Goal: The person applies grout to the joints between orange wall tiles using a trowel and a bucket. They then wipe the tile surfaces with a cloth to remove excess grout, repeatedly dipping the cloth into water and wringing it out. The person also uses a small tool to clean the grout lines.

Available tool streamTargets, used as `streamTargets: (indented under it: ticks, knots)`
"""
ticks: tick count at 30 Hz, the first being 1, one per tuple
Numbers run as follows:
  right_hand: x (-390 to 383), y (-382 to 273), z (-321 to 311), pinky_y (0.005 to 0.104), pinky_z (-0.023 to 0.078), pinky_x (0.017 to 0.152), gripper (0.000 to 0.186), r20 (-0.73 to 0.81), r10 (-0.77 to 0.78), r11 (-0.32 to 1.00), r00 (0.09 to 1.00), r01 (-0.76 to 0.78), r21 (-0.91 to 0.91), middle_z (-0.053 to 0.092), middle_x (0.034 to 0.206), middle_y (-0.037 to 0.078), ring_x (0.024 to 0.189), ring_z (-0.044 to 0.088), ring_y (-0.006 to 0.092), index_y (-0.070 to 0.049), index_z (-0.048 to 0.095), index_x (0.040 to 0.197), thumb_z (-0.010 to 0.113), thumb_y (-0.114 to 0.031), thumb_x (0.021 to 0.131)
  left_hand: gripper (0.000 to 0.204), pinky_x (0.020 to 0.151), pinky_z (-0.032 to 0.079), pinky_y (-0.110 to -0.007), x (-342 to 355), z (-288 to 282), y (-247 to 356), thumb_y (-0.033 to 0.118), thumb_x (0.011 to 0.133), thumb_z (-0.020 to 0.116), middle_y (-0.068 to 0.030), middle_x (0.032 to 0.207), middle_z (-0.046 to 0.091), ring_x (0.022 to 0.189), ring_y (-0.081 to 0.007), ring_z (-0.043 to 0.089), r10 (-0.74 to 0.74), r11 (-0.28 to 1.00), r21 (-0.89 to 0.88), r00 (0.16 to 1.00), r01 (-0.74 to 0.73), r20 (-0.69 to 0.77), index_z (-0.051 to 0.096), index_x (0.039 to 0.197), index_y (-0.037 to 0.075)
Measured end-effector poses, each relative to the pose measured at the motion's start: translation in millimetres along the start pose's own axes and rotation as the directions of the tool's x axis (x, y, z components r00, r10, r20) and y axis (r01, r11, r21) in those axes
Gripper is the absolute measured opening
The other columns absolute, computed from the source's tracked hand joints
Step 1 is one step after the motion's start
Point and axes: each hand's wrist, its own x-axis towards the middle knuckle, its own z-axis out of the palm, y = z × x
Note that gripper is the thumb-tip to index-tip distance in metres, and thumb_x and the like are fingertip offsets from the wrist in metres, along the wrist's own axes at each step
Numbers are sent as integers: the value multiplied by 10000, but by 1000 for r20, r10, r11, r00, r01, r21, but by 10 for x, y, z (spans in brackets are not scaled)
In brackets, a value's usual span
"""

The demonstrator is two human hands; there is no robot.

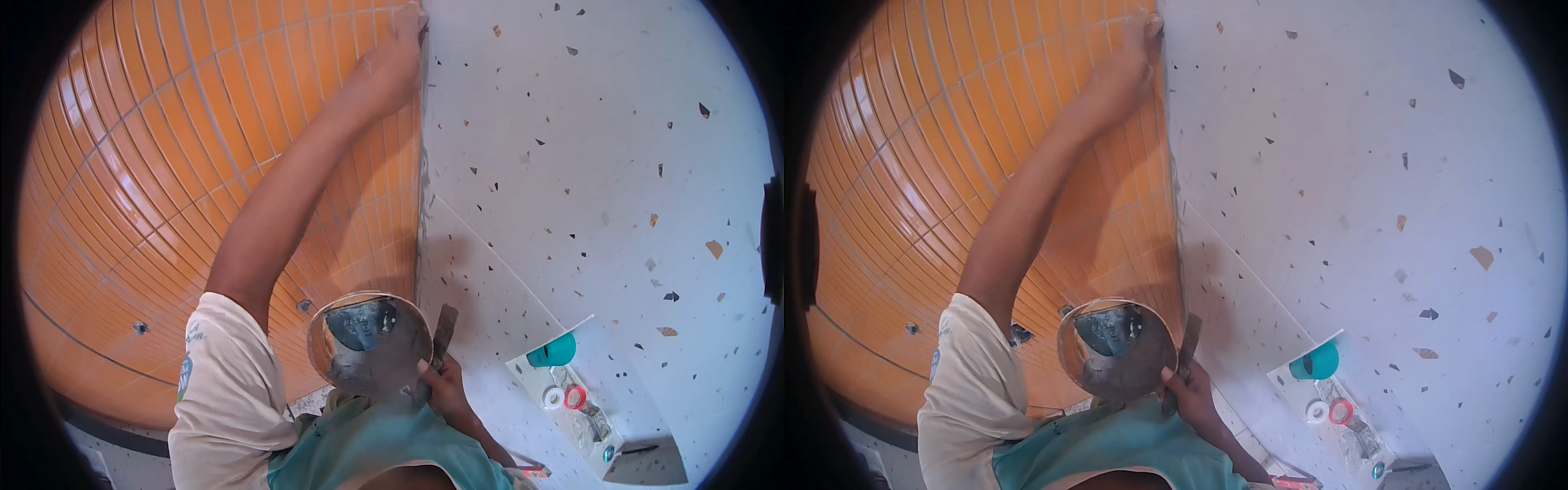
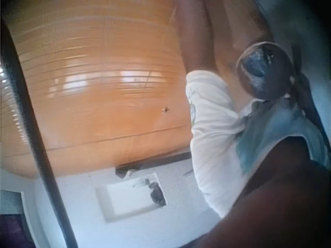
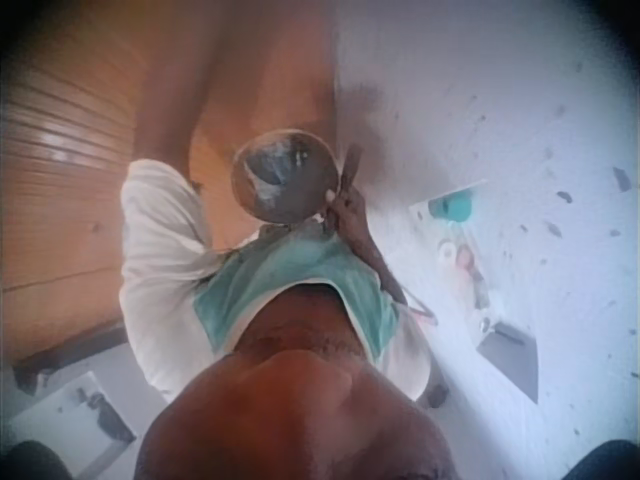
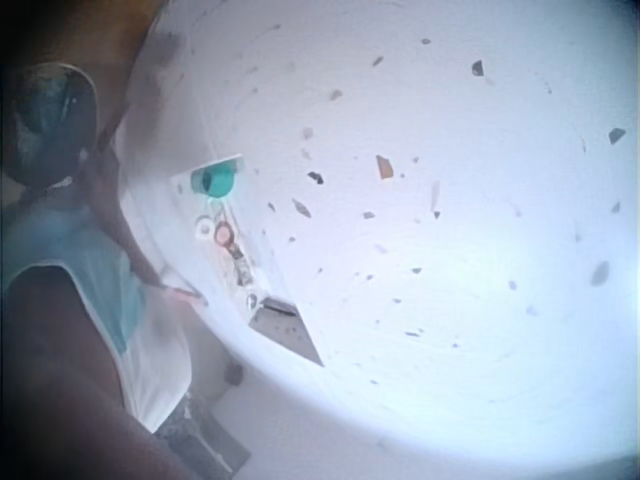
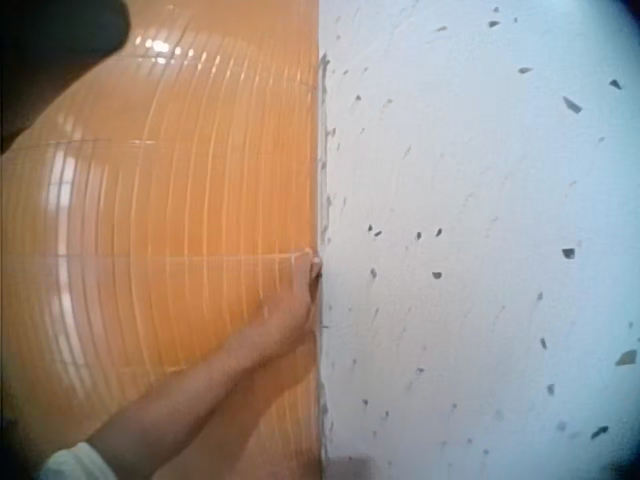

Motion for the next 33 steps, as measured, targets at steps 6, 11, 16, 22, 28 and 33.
streamTargets:
  ticks: [6,11,16,22,28,33]
  knots:
    - [-68,-14,59,277,471,612,278,-23,10,1000,1000,-11,-20,611,780,42,688,599,127,-7,545,1107,609,-245,979,639,908,498,-501,-428,197,106,-19,916,451,-312,1390,481,1124,-467,580,-157,957,257,985,134,71,135,1470,-60]
    - [-106,67,23,282,474,599,317,-28,-12,999,1000,11,-31,617,791,54,689,604,138,10,540,1139,612,-251,974,666,1032,444,-458,-859,418,0,-29,920,444,-285,1482,397,1273,-432,498,-156,977,162,981,136,116,103,1491,-49]
    - [-181,18,23,287,483,617,336,-74,10,996,997,-16,-83,633,818,63,700,612,149,22,547,1135,618,-261,968,635,1067,424,-433,-1401,685,-14,23,980,399,-273,1521,335,1328,-438,441,-275,961,53,925,271,263,63,1517,-21]
    - [-271,14,54,292,484,665,335,-151,30,998,988,-38,-50,648,856,69,727,613,150,24,550,1141,627,-249,963,556,1051,417,-464,-1675,829,202,145,1017,330,-365,1414,425,1266,-490,482,-515,819,-45,768,572,379,187,1551,80]
    - [-347,25,143,291,475,655,327,-172,-22,1000,985,22,0,646,856,55,722,605,146,11,551,1154,628,-245,967,597,1064,408,-460,-2595,1229,-45,55,968,398,-338,1406,455,1269,-477,484,-288,940,-135,941,313,176,220,1538,58]
    - [-396,114,-47,284,474,633,316,-103,-61,998,993,61,-8,646,894,60,710,603,144,14,551,1179,604,-227,981,661,1079,413,-416,-2959,1141,163,-11,924,432,-277,1467,431,1309,-403,489,-509,789,-150,770,596,385,194,1539,33]
